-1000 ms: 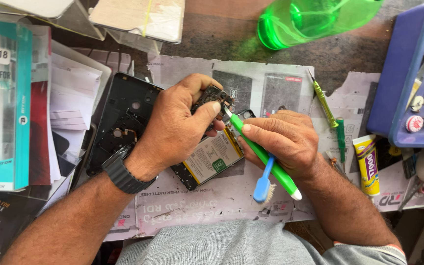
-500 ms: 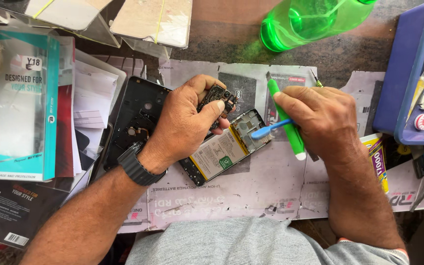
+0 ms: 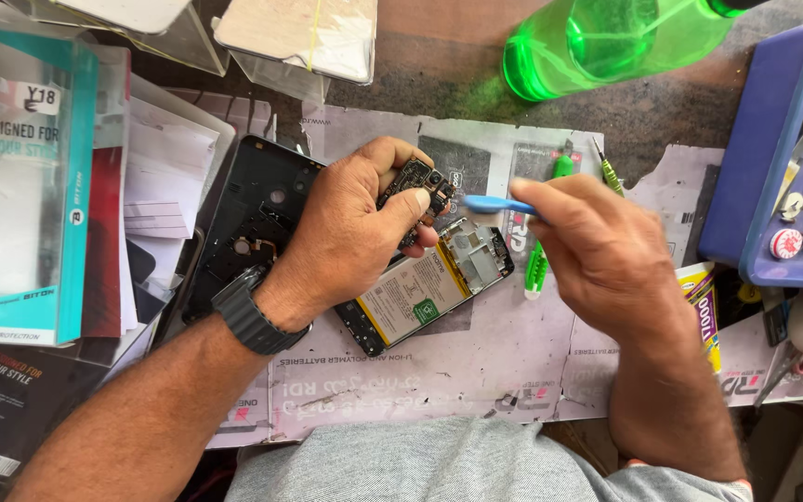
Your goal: The person cleans and brushes an internal circuit board component of a mobile phone and then handles a small silver part.
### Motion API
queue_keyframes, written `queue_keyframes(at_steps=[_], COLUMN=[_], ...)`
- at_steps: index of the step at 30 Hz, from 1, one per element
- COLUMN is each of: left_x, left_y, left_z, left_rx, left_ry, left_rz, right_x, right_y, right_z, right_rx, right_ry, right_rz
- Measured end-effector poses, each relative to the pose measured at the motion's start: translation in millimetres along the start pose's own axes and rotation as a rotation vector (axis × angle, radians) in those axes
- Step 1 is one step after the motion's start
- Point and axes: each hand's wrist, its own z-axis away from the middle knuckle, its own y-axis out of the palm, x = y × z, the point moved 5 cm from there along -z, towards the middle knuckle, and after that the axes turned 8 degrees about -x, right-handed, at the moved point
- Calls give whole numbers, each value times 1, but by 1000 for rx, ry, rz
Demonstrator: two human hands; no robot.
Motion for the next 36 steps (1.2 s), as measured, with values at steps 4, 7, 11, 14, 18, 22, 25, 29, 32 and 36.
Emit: queue_keyframes(at_steps=[4,7,11,14,18,22,25,29,32,36], left_x=[3,-2,-2,-2,-3,-6,-7,-4,-3,-1], left_y=[-1,0,1,0,-1,-4,-7,-8,-7,-7], left_z=[-1,-2,-4,-6,-6,-6,-5,-5,-7,-5], left_rx=[-10,-6,-16,-4,-4,-41,-51,-68,-79,-83], left_ry=[4,93,90,72,94,113,85,69,86,101], left_rz=[42,118,61,109,153,92,123,212,214,210], right_x=[-4,-8,-8,-8,-12,-17,-19,-16,-11,-14], right_y=[7,3,6,6,10,12,14,12,11,16], right_z=[-9,-17,-38,-48,-49,-46,-46,-45,-44,-40], right_rx=[-57,-118,-131,-114,-92,-83,-100,-125,-146,-156], right_ry=[-116,-124,-318,-385,-381,-413,-375,-265,-165,-127], right_rz=[-6,-47,45,97,134,88,105,59,-28,-25])
